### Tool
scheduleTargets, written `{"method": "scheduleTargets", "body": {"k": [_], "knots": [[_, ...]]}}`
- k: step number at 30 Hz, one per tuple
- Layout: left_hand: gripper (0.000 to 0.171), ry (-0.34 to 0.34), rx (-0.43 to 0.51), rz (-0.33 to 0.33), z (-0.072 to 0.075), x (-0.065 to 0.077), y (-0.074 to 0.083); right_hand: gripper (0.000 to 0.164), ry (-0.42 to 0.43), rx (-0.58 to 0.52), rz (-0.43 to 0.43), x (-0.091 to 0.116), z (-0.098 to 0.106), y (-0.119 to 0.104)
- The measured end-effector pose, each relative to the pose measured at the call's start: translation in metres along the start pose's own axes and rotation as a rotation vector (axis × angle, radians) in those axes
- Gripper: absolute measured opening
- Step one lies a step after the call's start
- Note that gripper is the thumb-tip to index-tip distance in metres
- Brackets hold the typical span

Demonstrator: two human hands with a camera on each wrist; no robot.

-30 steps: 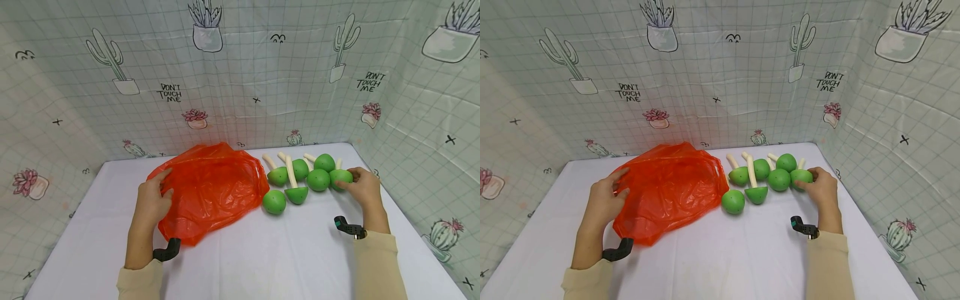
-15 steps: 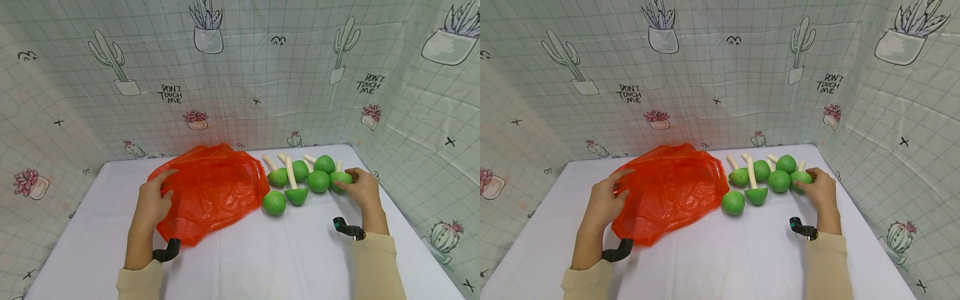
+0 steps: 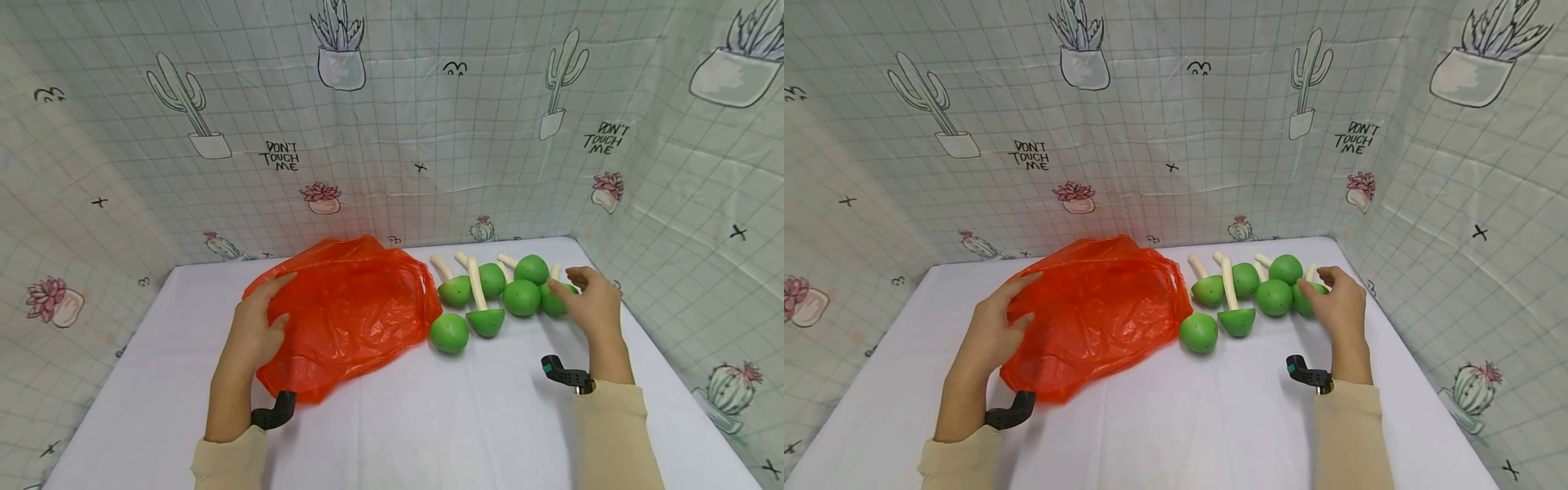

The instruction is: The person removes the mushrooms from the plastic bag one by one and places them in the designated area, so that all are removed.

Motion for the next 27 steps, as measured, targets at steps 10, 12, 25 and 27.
{"method": "scheduleTargets", "body": {"k": [10,12,25,27], "knots": [[0.071,0.014,-0.012,-0.064,0.000,-0.003,0.007,0.059,0.029,-0.019,0.008,0.003,0.005,-0.027],[0.072,0.025,-0.007,-0.087,0.000,-0.005,0.009,0.058,0.039,-0.020,0.019,0.004,0.006,-0.036],[0.069,0.036,-0.087,-0.100,-0.001,-0.025,0.027,0.060,0.024,-0.030,0.339,0.007,-0.014,-0.122],[0.068,0.031,-0.143,-0.104,-0.002,-0.033,0.035,0.064,-0.047,-0.005,0.397,0.005,-0.023,-0.137]]}}
Point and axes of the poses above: each hand's wrist, its own x-axis away from the middle knuckle, its own z-axis out of the back of the hand, y = z × x, the point moved 10 cm from there along -x, towards the middle knuckle, and after that the axes turned 5 degrees about x, right-handed, at the moved point
